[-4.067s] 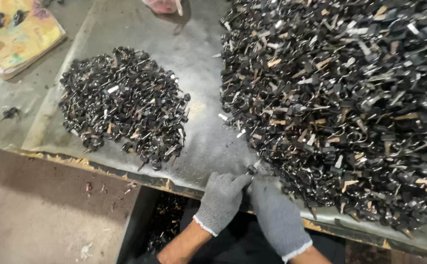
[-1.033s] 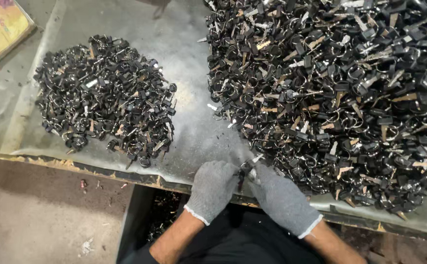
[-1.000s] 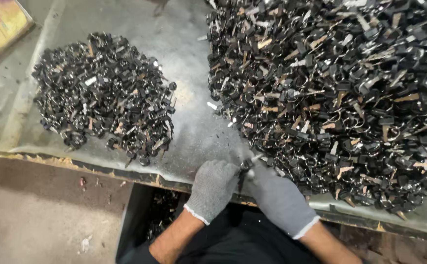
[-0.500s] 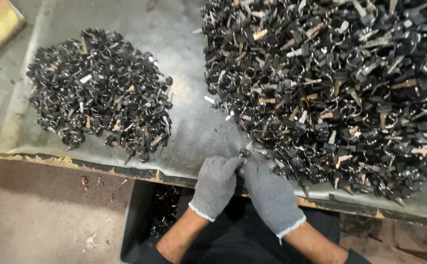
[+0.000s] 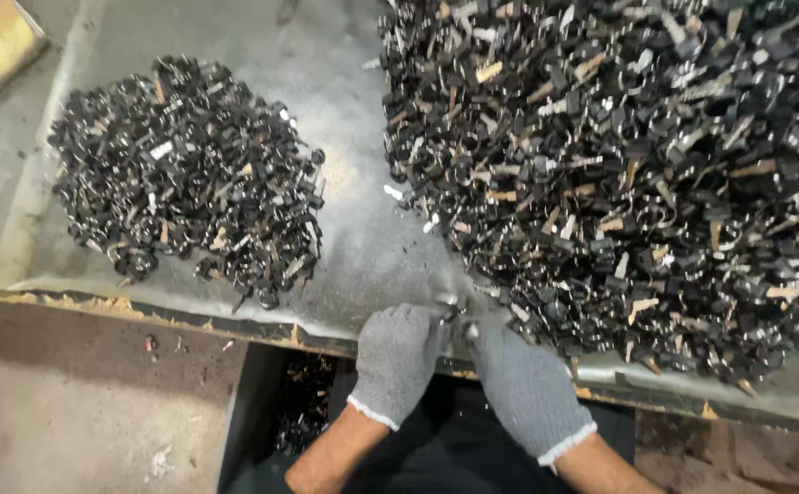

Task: The person, wearing gray gloves, sorts small black metal components at a workbench, picking items from a large pile and placing selected ones onto a separate pile on the left while dropping others into a bin below the table. The person continues this repetitive pick-and-place sorting throughout the episode.

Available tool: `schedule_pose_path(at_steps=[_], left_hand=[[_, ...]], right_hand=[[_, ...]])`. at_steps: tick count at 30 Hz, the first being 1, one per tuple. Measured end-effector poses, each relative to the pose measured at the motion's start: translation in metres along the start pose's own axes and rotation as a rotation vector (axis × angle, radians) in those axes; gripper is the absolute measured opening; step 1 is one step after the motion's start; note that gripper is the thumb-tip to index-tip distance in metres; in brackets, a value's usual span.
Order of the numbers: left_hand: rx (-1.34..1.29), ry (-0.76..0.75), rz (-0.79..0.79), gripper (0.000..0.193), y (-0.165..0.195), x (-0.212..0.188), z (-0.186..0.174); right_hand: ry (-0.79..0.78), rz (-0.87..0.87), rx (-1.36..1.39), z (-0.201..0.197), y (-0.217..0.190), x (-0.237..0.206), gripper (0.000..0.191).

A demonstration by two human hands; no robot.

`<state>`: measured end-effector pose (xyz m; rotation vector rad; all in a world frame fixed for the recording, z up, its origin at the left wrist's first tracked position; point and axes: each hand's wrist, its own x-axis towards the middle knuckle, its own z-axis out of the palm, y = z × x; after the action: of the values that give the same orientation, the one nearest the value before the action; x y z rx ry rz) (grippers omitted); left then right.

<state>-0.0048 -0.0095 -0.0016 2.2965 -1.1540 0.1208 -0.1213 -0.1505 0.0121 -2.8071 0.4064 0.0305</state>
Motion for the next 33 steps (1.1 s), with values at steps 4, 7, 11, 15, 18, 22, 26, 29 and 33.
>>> schedule_pose_path(at_steps=[4,7,11,15,18,22,26,29,33], left_hand=[[-0.011,-0.038,0.038,0.011,-0.005,-0.003,0.005],[-0.031,-0.033,0.044,0.011,-0.005,-0.005,0.006],[-0.088,-0.004,0.043,0.015,-0.001,-0.004,0.002],[-0.13,-0.009,0.026,0.016,0.002,0.003,-0.006],[-0.059,0.112,0.009,0.015,-0.006,0.015,-0.017],[0.017,0.453,0.024,0.011,-0.009,0.027,-0.032],[-0.356,-0.056,0.025,0.017,0.018,0.051,-0.015],[-0.184,-0.106,0.214,0.022,0.031,0.073,0.007],[-0.146,-0.129,0.331,0.016,0.016,0.064,0.009]], right_hand=[[-0.087,-0.027,-0.159,0.001,-0.003,0.009,0.028],[-0.094,-0.001,0.104,-0.006,-0.002,0.016,0.019],[-0.167,0.101,0.239,-0.013,-0.002,0.016,0.045],[-0.206,0.173,0.031,-0.011,-0.003,0.018,0.018],[-0.138,0.129,0.101,-0.007,-0.004,0.021,0.041],[-0.069,0.068,0.092,-0.005,-0.003,0.006,0.033],[-0.136,-0.002,0.106,-0.006,0.003,-0.014,0.033],[-0.168,-0.011,0.068,-0.009,0.013,-0.01,0.033],[-0.253,0.359,0.288,-0.014,0.019,-0.005,0.03]])
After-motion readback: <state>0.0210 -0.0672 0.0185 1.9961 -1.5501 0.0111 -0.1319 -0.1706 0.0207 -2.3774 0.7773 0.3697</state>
